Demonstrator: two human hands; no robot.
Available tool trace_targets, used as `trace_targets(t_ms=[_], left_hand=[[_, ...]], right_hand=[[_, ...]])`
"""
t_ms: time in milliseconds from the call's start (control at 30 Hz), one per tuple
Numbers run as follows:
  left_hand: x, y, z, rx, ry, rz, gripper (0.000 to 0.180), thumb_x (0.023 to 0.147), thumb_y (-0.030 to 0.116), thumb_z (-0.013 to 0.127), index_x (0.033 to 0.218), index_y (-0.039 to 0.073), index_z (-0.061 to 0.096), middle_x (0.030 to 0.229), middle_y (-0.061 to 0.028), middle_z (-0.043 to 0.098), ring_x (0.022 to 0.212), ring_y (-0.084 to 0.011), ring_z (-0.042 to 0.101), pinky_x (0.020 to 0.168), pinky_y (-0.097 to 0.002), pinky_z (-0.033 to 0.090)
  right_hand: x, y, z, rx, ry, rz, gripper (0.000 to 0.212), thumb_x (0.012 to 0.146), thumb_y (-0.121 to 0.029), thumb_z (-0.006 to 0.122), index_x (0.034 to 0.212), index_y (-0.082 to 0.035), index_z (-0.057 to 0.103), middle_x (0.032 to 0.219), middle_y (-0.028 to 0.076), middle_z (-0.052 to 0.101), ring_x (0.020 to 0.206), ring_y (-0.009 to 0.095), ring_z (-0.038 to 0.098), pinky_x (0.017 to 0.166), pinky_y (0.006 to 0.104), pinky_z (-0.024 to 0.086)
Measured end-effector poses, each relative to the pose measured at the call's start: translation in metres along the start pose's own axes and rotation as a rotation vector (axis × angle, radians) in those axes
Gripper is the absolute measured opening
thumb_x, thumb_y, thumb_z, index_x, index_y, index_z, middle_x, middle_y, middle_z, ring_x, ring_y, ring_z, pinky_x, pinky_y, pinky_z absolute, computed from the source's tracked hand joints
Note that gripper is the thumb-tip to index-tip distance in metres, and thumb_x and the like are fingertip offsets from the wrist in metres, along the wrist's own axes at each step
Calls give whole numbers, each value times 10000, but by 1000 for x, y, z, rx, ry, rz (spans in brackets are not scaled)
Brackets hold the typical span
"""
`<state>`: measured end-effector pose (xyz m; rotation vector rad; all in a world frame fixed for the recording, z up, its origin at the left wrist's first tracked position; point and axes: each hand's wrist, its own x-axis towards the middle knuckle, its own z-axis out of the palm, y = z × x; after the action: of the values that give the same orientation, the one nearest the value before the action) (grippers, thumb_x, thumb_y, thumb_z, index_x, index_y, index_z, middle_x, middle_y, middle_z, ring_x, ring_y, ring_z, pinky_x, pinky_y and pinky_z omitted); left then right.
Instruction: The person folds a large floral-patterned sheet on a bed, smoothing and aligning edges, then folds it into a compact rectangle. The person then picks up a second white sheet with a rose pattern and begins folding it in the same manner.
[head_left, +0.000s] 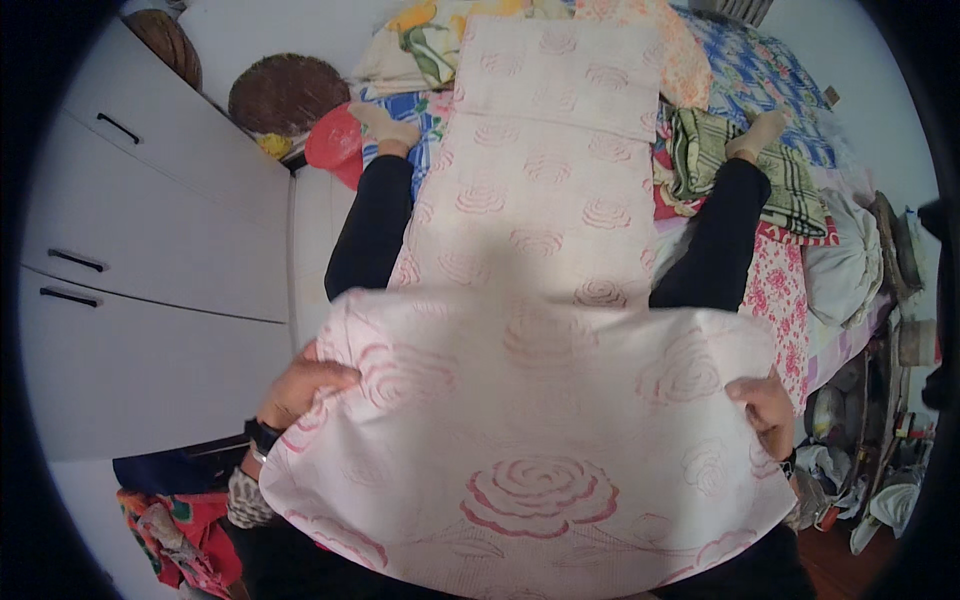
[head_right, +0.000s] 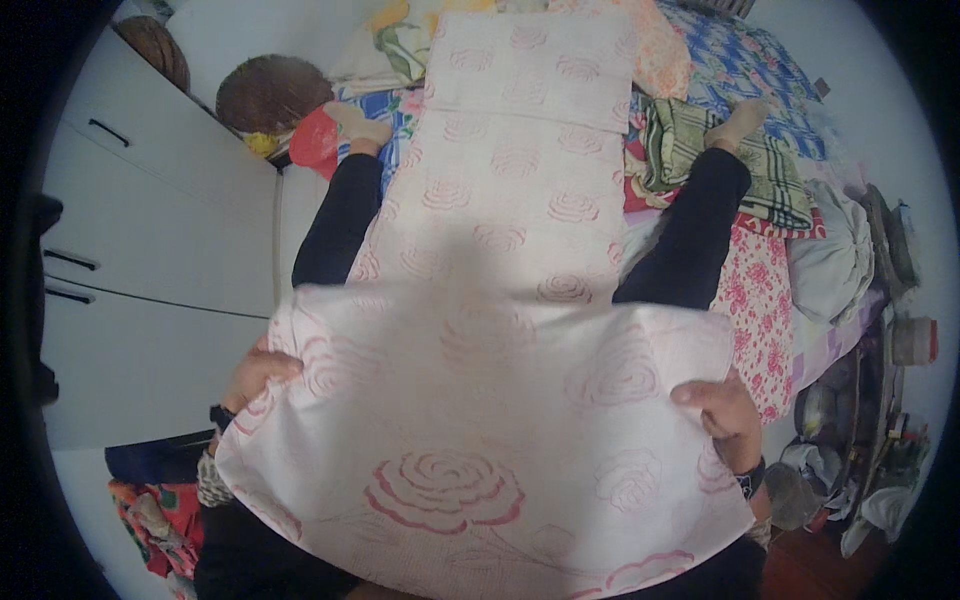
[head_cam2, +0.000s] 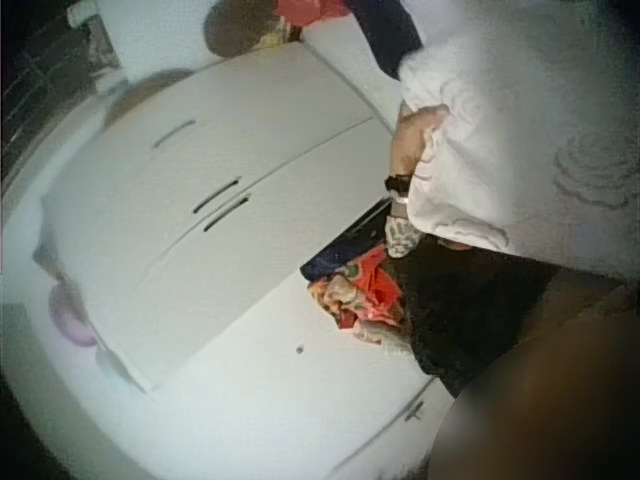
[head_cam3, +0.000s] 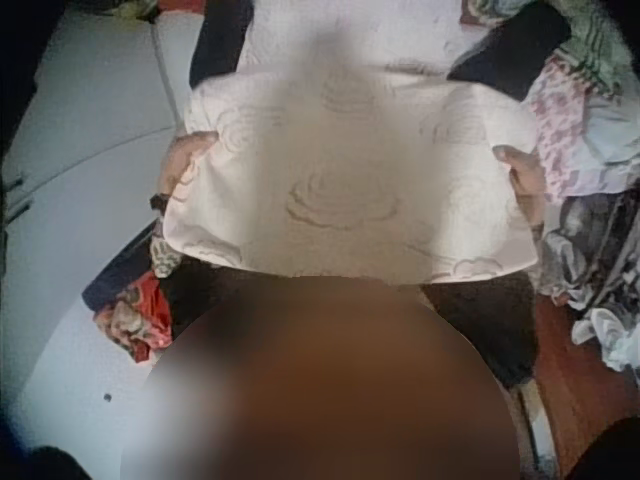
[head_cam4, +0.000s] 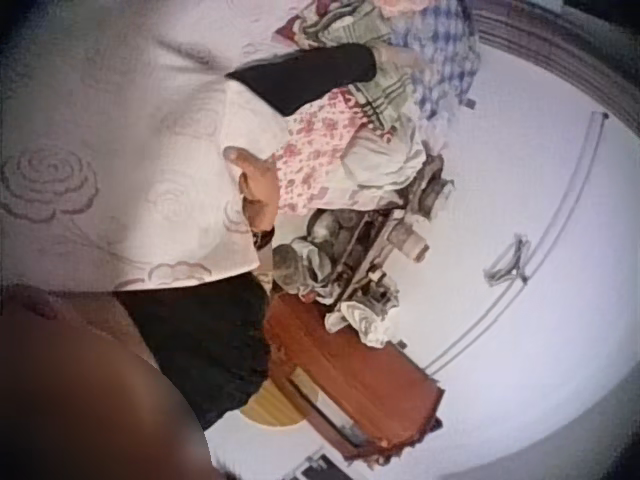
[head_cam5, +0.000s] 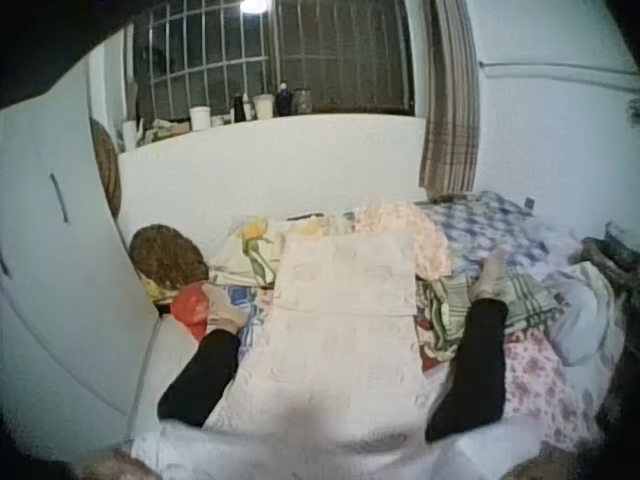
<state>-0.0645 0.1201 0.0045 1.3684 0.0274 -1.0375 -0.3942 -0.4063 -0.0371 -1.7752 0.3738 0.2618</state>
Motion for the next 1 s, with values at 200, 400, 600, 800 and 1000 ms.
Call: trace_targets(t_ms=[200, 400, 600, 800, 1000], left_hand=[[85, 76, 0, -59, -126, 73, 502, 843, 9, 658, 1319, -51, 507, 1241, -154, 625, 1106, -234, 631, 975, -348, 494], [191, 104, 9, 173, -218, 61, 488, 859, 27, 666, 1317, -34, 509, 1236, -142, 629, 1071, -226, 649, 945, -352, 526], [317, 147, -25, 176, -69, 287, 433, 880, 41, 654, 1294, -7, 534, 1165, -115, 659, 991, -202, 668, 864, -356, 556], [472, 92, -63, 618, 156, 444, 571, 885, 257, 689, 1349, -10, 492, 1201, -111, 636, 1053, -208, 625, 906, -331, 498], [490, 4, -94, 340, 170, 93, 674, 780, 111, 749, 1370, -20, 448, 1164, -151, 630, 1018, -273, 625, 837, -380, 520]], right_hand=[[93, -65, -8, 528, 231, 228, 470, 786, 14, 665, 1245, 25, 564, 1123, 122, 667, 965, 214, 667, 856, 334, 542], [183, -70, -22, 464, 182, 49, 485, 804, 4, 655, 1277, 14, 547, 1131, 106, 658, 957, 197, 659, 846, 320, 536], [311, -49, -80, 460, 257, -119, 456, 829, -18, 620, 1278, 13, 544, 1138, 126, 654, 959, 216, 658, 844, 329, 531], [452, 71, -97, -470, 429, 201, 476, 821, -180, 676, 1228, 40, 566, 1058, 172, 675, 911, 211, 652, 807, 332, 511], [449, 116, -86, 212, 472, 61, 355, 888, -140, 622, 1212, 6, 604, 1016, 42, 696, 855, 161, 633, 805, 303, 492]])
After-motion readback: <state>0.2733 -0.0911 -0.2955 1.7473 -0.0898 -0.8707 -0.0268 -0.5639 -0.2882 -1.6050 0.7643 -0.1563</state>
